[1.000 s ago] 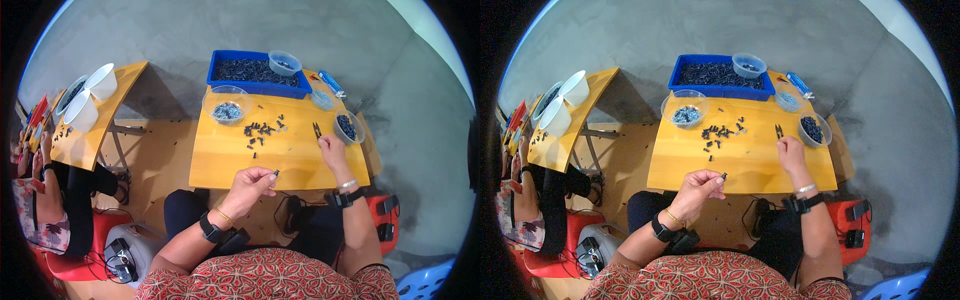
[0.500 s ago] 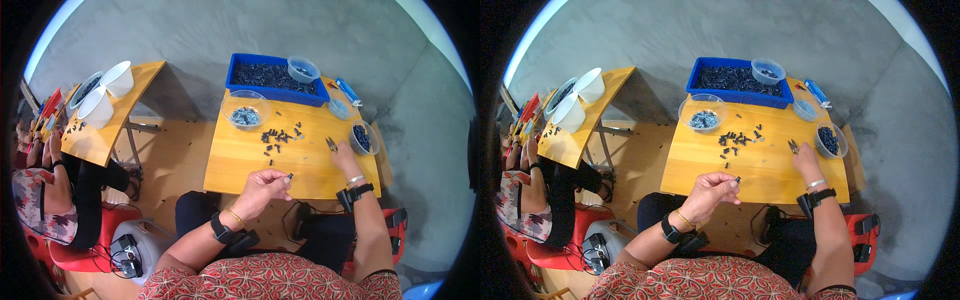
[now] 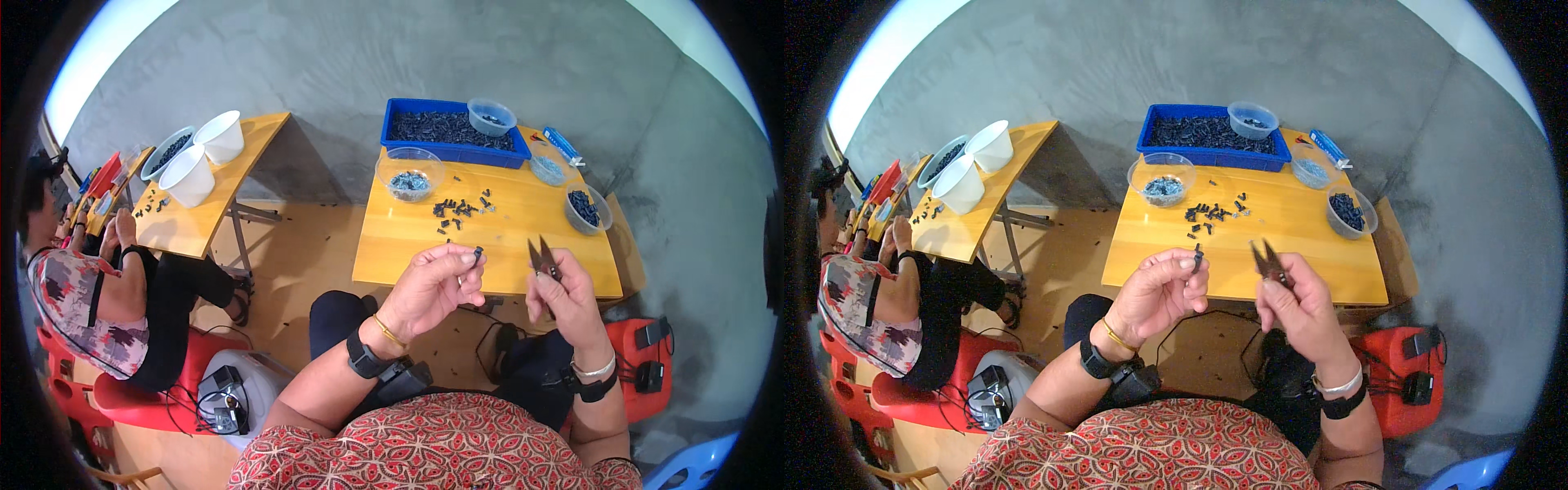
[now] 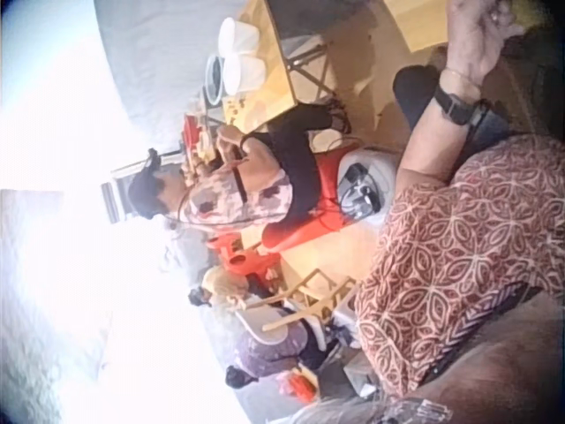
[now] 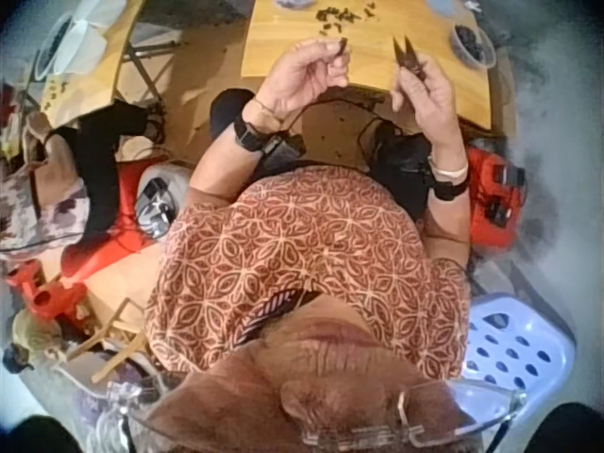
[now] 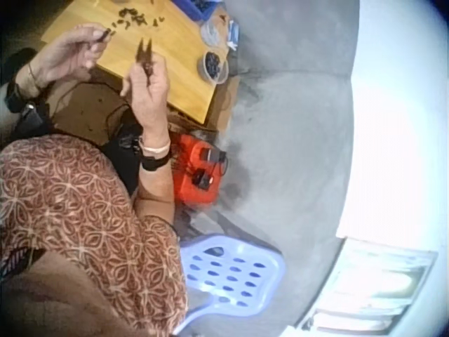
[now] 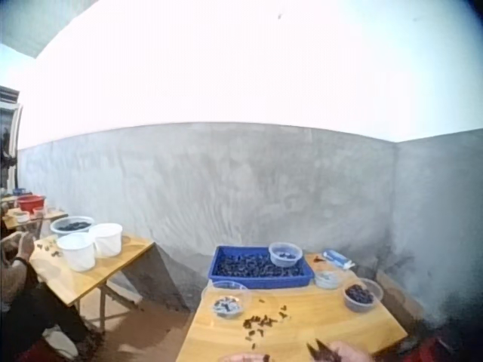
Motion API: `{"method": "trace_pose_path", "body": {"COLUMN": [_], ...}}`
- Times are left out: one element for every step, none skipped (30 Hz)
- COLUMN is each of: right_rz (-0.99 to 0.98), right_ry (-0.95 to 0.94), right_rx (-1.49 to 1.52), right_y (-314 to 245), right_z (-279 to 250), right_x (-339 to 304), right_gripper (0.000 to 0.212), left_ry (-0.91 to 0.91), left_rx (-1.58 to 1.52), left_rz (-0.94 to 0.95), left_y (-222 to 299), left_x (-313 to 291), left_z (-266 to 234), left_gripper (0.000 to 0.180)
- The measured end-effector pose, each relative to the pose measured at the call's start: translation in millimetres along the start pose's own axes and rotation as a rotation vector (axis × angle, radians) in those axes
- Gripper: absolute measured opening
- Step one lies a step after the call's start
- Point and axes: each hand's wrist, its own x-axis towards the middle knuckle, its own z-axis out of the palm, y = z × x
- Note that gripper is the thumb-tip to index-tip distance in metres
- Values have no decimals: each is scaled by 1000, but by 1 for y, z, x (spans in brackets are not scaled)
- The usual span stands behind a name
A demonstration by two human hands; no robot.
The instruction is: Assembling small plastic components at a workstation using nippers.
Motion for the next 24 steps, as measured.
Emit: {"method": "trace_pose_path", "body": {"right_rz": [-3,-38,-73,-142,-147,-229,-311,-317,-318,-368,-415,-413,-356,-300,-297,-310,-324,-323,-336,-347,-344,-368,-391,-388], "right_ry": [0,15,29,5,3,-4,-11,-7,-9,-3,2,0,-4,-9,-11,-6,0,0,9,20,21,24,28,27], "right_rx": [2,-141,-284,-467,-470,-535,-601,-592,-596,-616,-632,-633,-639,-645,-645,-647,-651,-651,-646,-640,-639,-646,-652,-651], "right_y": [-4,-6,-9,-15,-16,-17,-18,-16,-14,-12,-10,-11,-14,-15,-13,-11,-9,-8,-7,-5,-3,0,1,0], "right_z": [6,11,14,15,17,21,24,25,26,27,27,27,27,27,27,26,26,26,26,26,26,25,25,26], "right_x": [-4,-8,-10,-11,-11,-10,-9,-9,-8,-7,-7,-7,-7,-7,-6,-5,-4,-4,-3,-3,-2,-2,-1,-2], "right_gripper": [17,21,24,28,28,28,27,28,28,28,29,29,29,30,30,30,30,30,29,29,29,30,30,30], "left_ry": [-3,-7,-7,-14,-25,-27,-12,1,-2,-1,2,3,21,38,40,35,28,28,34,40,41,54,68,70], "left_rx": [7,16,19,27,33,34,64,93,90,109,128,125,133,141,138,149,159,158,173,187,186,215,245,243], "left_rz": [0,4,11,17,22,27,50,70,74,89,101,101,111,121,121,128,135,135,144,151,149,175,202,200], "left_y": [0,1,1,1,1,0,0,-1,-1,-1,-2,-3,-5,-6,-6,-7,-7,-7,-7,-8,-9,-9,-10,-11], "left_x": [-2,-4,-6,-7,-8,-9,-10,-10,-10,-11,-12,-12,-12,-11,-11,-11,-11,-10,-10,-9,-9,-8,-8,-8], "left_z": [4,6,7,8,9,9,10,10,11,12,13,13,14,14,13,12,12,12,12,12,11,11,10,12], "left_gripper": [15,15,15,15,15,15,15,15,15,15,15,15,15,14,14,14,14,14,14,14,14,13,13,13]}}
